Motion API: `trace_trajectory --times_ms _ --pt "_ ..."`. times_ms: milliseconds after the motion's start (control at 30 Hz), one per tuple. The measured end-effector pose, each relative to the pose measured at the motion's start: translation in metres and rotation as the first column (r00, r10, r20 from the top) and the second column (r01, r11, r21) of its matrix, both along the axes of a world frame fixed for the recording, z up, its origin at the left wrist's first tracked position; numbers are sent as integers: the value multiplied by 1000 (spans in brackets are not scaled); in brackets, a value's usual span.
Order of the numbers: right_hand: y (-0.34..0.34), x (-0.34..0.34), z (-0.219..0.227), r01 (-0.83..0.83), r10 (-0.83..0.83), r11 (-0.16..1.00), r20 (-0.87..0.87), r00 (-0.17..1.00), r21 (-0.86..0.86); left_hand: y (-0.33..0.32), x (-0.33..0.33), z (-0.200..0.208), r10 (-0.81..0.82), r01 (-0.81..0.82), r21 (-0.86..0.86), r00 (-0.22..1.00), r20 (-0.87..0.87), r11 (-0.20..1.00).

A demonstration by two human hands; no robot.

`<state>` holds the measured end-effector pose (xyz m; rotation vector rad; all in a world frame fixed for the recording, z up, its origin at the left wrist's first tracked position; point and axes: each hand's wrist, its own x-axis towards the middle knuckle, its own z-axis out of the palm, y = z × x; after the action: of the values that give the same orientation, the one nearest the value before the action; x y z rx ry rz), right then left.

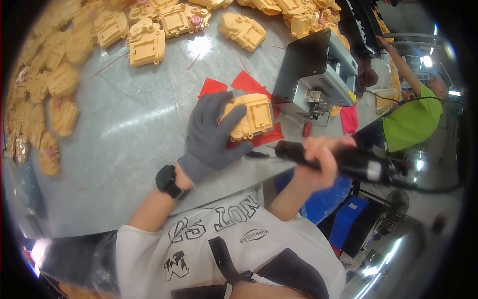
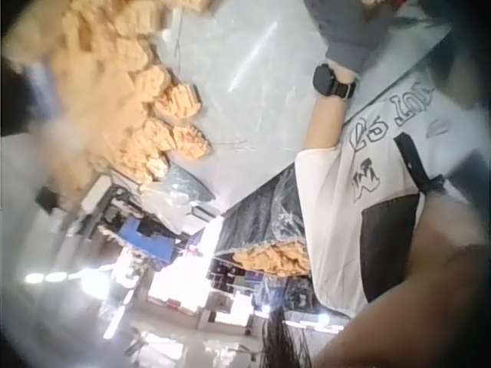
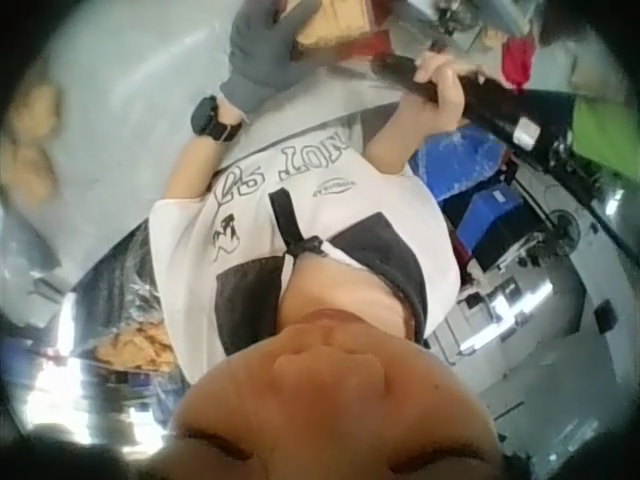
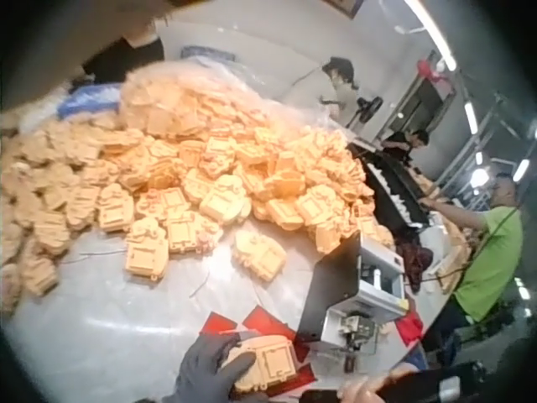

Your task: The person assembles plastic casings by placing each piece into a mold fixture, driving screws into it using an electric screwdriver, and setting the completed casing back onto the table.

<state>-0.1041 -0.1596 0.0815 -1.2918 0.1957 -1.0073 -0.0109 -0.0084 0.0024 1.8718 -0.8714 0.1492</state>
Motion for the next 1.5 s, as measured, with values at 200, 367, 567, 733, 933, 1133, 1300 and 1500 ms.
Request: trace_trajectory --times_ms 200,367,567,733,933,1133,1300,1500 --pt "19 3 33 -280 286 958 141 948 -56 5 -15 -5 -30 31 1 958 284 1000" --pt "23 7 33 -330 340 939 112 934 -96 5 -17 0 1 2 -13 964 266 1000" --pt "23 8 28 -306 308 951 139 941 -39 7 -16 -1 -18 14 18 965 263 1000" --pt "24 9 29 -289 289 957 156 944 -27 8 -15 0 -39 22 63 961 272 998" --pt "22 10 29 -320 328 944 118 937 -80 7 -14 -3 -32 18 53 963 267 998" --pt "23 10 28 -293 288 956 165 943 10 7 -14 -2 -34 20 60 967 253 998" --pt "23 12 27 -321 307 945 172 936 61 8 -15 -2 -53 28 96 964 260 995" --pt "19 13 28 -336 320 939 174 931 70 7 -16 -5 -36 21 65 968 248 998"
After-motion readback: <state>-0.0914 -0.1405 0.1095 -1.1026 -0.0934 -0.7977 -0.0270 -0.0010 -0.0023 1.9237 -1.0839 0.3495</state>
